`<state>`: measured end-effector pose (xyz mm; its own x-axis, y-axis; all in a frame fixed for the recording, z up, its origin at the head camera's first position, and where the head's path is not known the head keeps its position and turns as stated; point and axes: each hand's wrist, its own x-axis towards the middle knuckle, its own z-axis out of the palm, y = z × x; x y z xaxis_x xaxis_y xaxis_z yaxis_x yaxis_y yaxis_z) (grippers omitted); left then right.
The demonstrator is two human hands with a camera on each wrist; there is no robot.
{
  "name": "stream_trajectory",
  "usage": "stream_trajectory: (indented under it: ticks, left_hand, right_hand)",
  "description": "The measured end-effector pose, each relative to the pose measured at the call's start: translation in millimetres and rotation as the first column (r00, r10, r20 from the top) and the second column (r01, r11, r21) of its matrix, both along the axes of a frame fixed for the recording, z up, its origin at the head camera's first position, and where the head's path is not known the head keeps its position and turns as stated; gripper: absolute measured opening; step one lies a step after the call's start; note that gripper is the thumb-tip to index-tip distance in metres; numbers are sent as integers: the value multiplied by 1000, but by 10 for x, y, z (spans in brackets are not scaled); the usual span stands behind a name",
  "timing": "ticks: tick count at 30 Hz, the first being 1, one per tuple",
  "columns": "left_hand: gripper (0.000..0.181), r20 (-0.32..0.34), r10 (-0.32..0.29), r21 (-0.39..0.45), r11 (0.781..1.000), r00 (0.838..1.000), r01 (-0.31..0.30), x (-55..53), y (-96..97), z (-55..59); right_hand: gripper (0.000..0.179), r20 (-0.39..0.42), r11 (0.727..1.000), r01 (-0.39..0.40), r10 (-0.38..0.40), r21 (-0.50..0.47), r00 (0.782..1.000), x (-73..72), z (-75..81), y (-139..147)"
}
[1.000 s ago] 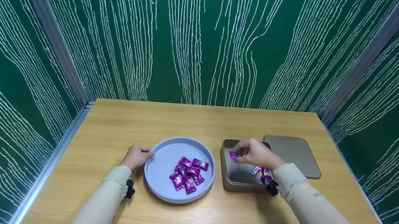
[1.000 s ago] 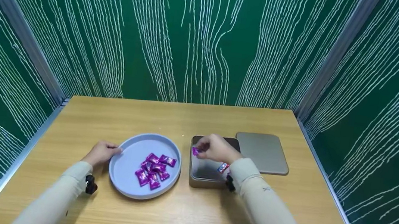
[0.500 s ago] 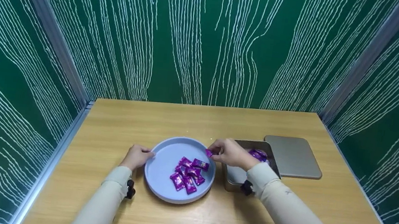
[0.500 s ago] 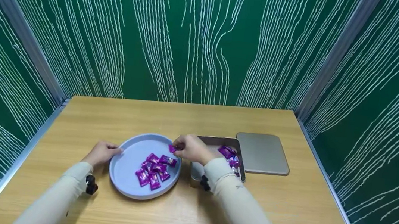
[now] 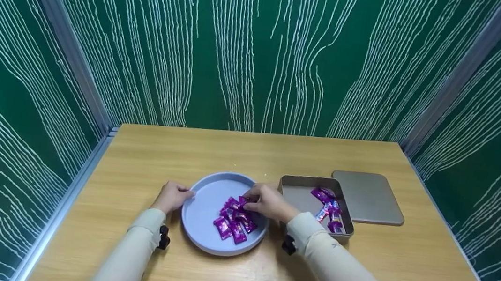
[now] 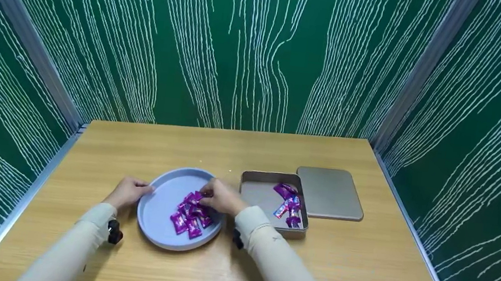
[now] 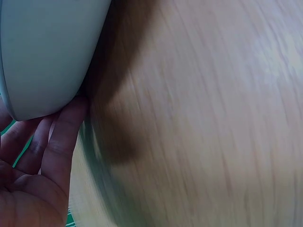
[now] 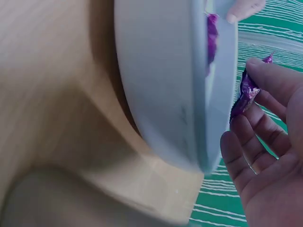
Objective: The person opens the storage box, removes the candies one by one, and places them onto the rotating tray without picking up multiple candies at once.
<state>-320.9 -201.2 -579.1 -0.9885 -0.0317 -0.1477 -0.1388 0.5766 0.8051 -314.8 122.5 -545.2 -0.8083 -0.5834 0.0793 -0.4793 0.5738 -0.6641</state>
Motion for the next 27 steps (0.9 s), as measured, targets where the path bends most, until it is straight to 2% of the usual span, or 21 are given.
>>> stream_trajectory:
  ticks: [5,12,20,27]
  left_hand:
    - [25,14,6,12,1000,1000,-6,14,7,7]
    - [25,22,13,8,1000,1000,-13,25,18,38]
    - [27,25,8,-1,1000,1000,-8,21,19,30]
    - [28,16,8,-18,1000,1000,-8,0,6,9]
  right_hand:
    - [25,53,1000,-7,7,3,999,8,-100,-84]
    - [23,33,999,-30,29,29,999,30,-178,-147]
    - [26,-2,998,-28,28,63,1000,49,-184,-163]
    - [31,-6,999,-30,30,26,1000,58,-72,-87]
